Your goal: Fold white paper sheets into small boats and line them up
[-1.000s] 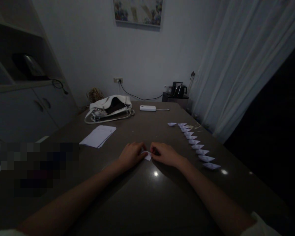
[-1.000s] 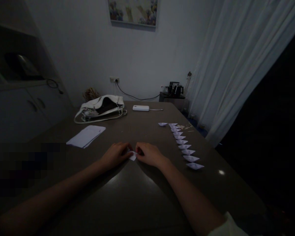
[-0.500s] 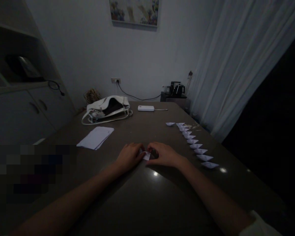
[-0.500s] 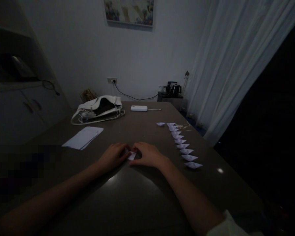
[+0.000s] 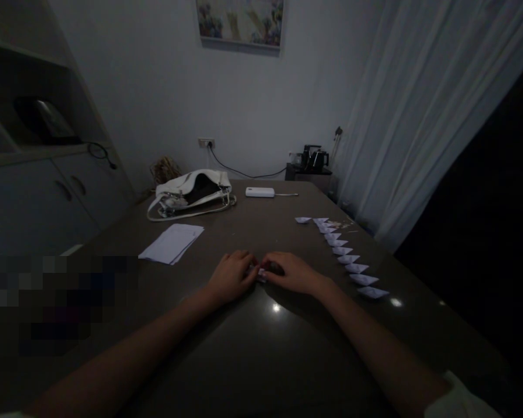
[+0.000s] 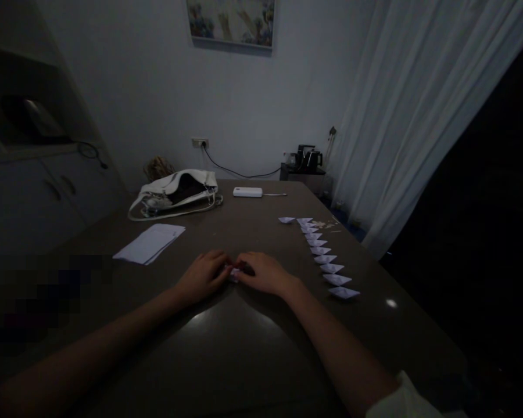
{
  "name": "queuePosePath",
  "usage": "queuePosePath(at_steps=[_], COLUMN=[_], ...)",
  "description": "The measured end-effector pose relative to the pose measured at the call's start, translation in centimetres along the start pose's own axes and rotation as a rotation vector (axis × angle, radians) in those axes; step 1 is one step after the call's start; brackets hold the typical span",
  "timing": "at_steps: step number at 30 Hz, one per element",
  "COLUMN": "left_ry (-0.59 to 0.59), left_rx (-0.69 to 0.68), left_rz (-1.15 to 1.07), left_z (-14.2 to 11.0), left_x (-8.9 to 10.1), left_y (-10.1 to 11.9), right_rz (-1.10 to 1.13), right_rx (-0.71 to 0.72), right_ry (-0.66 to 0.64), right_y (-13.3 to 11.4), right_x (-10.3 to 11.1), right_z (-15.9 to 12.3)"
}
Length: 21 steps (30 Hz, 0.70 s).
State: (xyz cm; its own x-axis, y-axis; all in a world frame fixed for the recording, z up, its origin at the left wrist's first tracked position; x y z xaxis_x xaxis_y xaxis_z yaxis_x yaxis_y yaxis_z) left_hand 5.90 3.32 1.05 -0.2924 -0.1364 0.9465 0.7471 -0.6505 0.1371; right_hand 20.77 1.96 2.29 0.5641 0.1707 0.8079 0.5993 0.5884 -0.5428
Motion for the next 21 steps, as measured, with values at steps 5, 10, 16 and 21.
queuePosePath(at_steps=[5,10,16,21], left_ry=[0.013,0.01,-0.004,-0.013], left_rx=[-0.035,-0.036,-0.023,-0.041], left_rz=[-0.032,-0.052,-0.081,-0.062], left_z=[0.03,0.13,0.15,0.18], left_x=[0.18,-0.14,-0.38,-0.37], left_y=[0.18,-0.06,-0.3,-0.33], right_rz=[-0.005,-0.037,-0.02,0.053], right_rx=[0.004,-0.005,-0.026,0.003], right_ry=[0.032,0.085,0.116,0.186], right_y=[0.16,0.59,0.52,0.04], right_x=[0.16,0.28,0.4,0.45], right_z=[0.14,0.33,0.44,0.41])
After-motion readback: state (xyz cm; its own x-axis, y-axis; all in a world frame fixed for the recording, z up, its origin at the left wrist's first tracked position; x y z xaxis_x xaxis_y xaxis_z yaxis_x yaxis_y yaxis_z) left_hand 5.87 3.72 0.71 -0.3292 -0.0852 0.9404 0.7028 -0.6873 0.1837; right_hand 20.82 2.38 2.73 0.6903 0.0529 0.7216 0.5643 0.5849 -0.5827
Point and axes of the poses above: each hand's wrist, its own z-axis towards the middle knuckle, its own x-axis out of the back of the hand, y = z × x, the point moved 4 cm from there along z, towards the middle knuckle, and after that the axes turned 5 degrees about z, right-handed, at the moved point
